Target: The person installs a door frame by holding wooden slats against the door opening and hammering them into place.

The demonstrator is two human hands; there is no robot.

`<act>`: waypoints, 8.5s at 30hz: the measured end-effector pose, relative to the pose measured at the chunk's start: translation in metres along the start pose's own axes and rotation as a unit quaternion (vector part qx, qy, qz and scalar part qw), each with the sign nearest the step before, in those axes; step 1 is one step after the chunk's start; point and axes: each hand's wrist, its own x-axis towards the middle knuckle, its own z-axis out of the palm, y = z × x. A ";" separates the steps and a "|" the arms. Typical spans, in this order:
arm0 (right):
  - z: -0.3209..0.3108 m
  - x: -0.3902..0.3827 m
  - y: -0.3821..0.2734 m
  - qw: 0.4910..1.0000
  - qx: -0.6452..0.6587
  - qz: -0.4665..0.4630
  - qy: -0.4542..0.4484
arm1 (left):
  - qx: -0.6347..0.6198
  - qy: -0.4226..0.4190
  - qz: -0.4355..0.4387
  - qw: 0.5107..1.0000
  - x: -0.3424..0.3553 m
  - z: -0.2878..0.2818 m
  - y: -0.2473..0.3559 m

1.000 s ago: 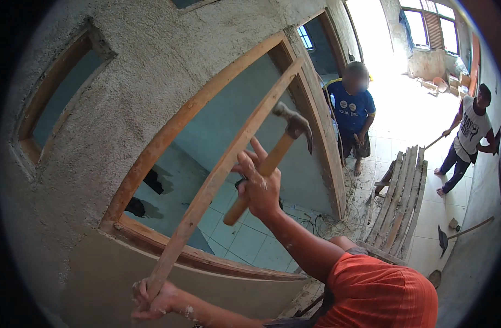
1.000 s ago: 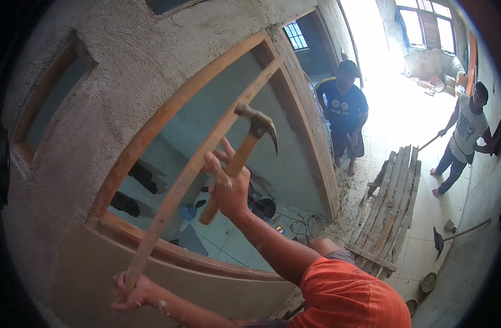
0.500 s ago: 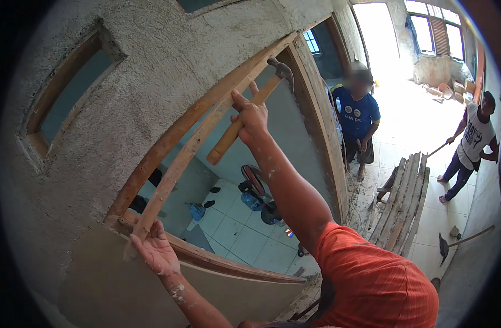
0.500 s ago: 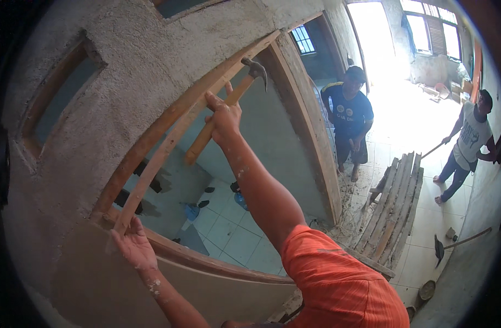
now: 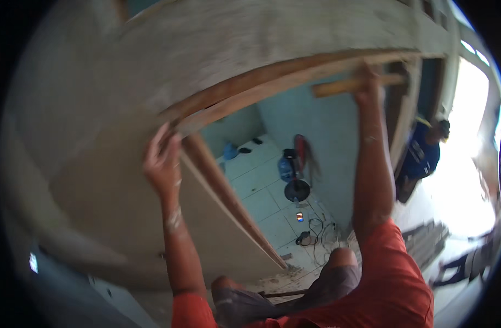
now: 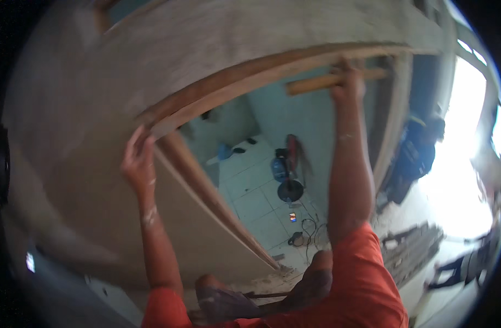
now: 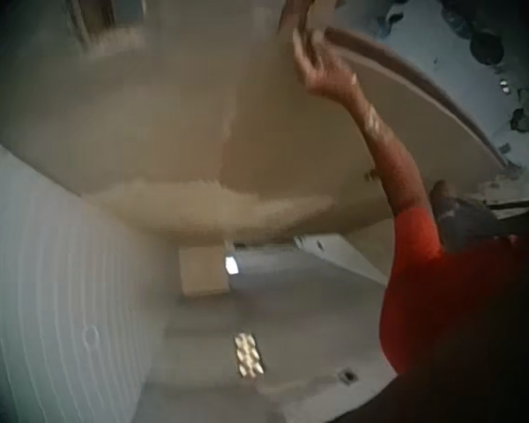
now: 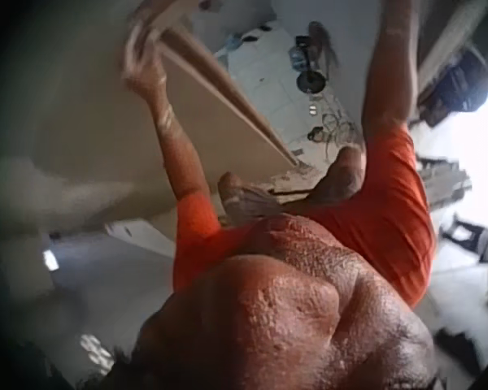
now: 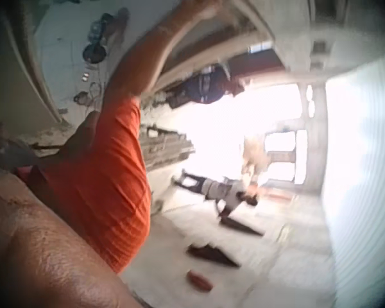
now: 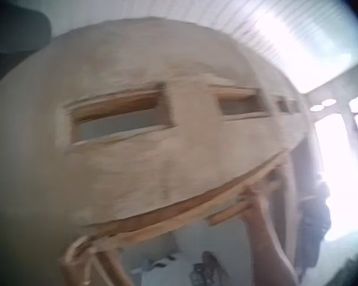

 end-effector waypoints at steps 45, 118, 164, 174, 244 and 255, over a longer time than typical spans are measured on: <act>0.021 0.003 0.011 0.996 -0.030 -0.035 -0.081 | 0.282 0.005 0.343 0.896 0.047 -0.012 -0.005; -0.433 -0.594 -0.143 0.476 -0.815 0.233 0.235 | -0.042 -0.893 -0.016 0.448 -0.700 0.290 -0.037; -0.427 -0.606 -0.126 0.459 -0.846 0.195 0.189 | 0.037 -0.877 -0.015 0.479 -0.712 0.263 -0.018; -0.467 -0.617 -0.129 0.533 -0.666 0.292 0.432 | -0.134 -0.925 -0.261 0.242 -0.695 0.256 -0.046; 0.018 -0.073 0.014 0.993 0.087 0.043 -0.067 | 0.266 -0.041 0.391 0.880 0.045 -0.006 0.004; 0.045 -0.046 0.033 0.993 0.084 0.054 -0.056 | 0.313 0.073 0.401 0.858 0.056 -0.013 -0.014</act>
